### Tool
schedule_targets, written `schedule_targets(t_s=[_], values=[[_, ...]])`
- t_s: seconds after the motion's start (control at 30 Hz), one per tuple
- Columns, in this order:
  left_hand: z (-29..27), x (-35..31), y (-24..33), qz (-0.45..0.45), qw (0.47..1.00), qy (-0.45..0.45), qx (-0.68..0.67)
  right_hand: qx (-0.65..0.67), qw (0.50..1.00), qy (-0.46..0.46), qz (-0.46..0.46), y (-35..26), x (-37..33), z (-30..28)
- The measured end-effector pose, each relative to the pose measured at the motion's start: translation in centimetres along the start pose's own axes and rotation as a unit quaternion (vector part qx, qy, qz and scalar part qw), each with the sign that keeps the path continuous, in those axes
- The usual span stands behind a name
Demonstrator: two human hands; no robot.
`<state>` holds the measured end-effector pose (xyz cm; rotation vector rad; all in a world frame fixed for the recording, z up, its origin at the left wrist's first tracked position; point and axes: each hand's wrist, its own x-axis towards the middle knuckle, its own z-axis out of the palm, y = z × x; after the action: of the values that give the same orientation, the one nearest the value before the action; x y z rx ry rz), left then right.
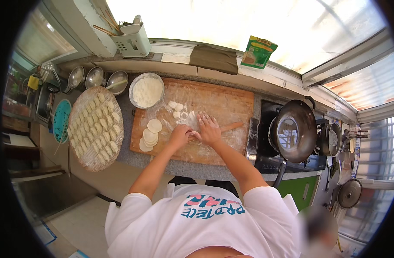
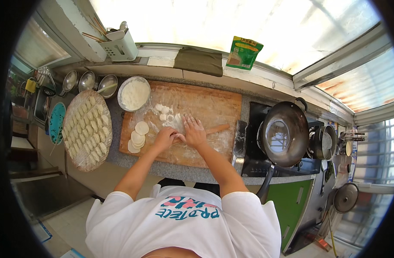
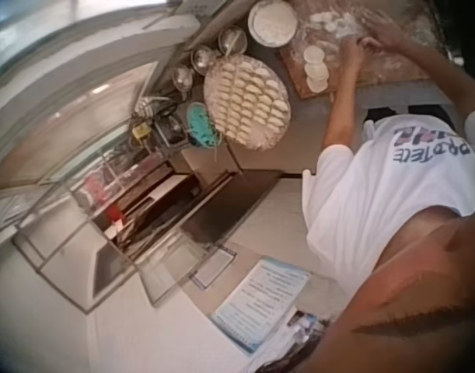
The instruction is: The person flattens small dough balls into circular wrappers using a rolling pin on a wooden board. They repeatedly roll, rotate, and stack the flattened dough pieces while working in a kitchen environment.
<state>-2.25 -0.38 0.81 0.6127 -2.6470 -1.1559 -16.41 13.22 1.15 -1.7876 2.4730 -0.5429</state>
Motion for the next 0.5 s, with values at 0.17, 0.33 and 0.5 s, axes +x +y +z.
schedule_targets(t_s=[0.17,0.33,0.5], values=[[0.6,-0.4,-1.2,0.051,0.996,-0.066,0.019,0.022,0.999,-0.024,-0.011,-1.1,-6.7,-0.2],[0.8,-1.2,-0.7,0.114,0.991,-0.067,-0.034,0.021,0.999,-0.019,-0.03,-0.7,-8.1,0.0],[-0.1,-0.9,-0.9,-0.013,0.999,-0.004,-0.043,-0.011,1.0,-0.019,0.005,-0.1,0.2,-0.4]])
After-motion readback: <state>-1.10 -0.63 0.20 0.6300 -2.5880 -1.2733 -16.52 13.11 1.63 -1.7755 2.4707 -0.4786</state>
